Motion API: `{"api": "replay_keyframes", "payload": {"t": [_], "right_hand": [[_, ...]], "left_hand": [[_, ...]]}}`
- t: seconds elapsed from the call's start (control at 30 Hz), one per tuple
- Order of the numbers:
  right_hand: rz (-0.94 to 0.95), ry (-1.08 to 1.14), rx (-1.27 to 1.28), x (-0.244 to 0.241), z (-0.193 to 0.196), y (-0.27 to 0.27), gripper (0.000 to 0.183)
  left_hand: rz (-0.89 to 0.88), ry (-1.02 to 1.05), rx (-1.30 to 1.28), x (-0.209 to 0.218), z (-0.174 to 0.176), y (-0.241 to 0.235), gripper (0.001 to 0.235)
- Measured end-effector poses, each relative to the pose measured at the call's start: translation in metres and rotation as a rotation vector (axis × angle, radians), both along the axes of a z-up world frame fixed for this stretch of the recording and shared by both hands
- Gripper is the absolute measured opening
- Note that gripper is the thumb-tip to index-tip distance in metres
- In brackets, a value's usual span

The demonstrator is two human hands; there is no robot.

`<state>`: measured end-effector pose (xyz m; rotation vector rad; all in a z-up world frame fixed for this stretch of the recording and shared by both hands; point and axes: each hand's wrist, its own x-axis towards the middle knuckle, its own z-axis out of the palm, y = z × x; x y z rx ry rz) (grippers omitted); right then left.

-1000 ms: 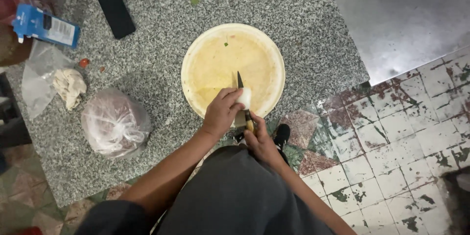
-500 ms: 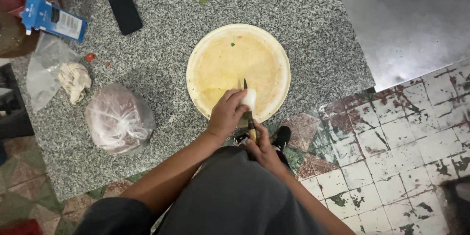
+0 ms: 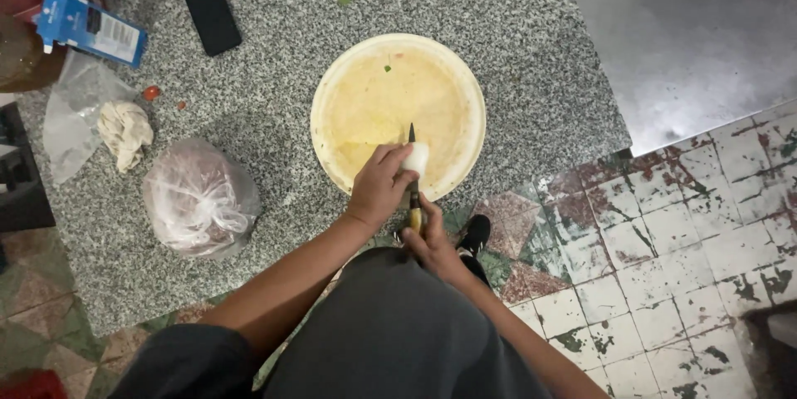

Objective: The person retrieves a knife from a utensil holder and then chops a white onion on a round cutting board. The onion is sliced into thin pieces and then diced into small cubes, accumulating in the center of the board.

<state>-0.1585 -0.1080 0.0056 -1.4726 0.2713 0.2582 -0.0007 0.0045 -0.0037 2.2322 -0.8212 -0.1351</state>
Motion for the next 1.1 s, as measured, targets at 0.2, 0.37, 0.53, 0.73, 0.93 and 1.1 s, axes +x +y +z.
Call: {"api": "replay_keyframes", "payload": {"t": [0.2,0.37,0.53,0.73,0.93,1.1], "right_hand": [[0.021,-0.020,0.010,-0.006,0.002,0.002,0.073],[0.011,-0.013,-0.046,-0.008,-0.006,-0.001,0.074],[-0.012,0.044,-0.113,-0.007,0.009,0.002,0.072],[-0.178,0.102,0.162,-0.005,-0.007,-0.035,0.062],[-0.193,-0.019,0.303,-0.003,-0.047,-0.026,0.053],[-0.033,0.133,-0.190,0.019,0.046,0.000,0.058]], "left_hand": [[0.067,0.027,0.034,-0.010,0.001,-0.003,0.056],[0.061,0.040,0.007,-0.010,0.001,-0.002,0.056],[0.014,0.044,0.007,-0.007,0.008,0.002,0.055],[-0.047,0.030,0.085,-0.002,0.014,0.006,0.052],[-0.017,-0.002,0.210,-0.005,0.014,-0.010,0.062],[-0.019,-0.070,0.204,-0.009,0.013,-0.009,0.061]]}}
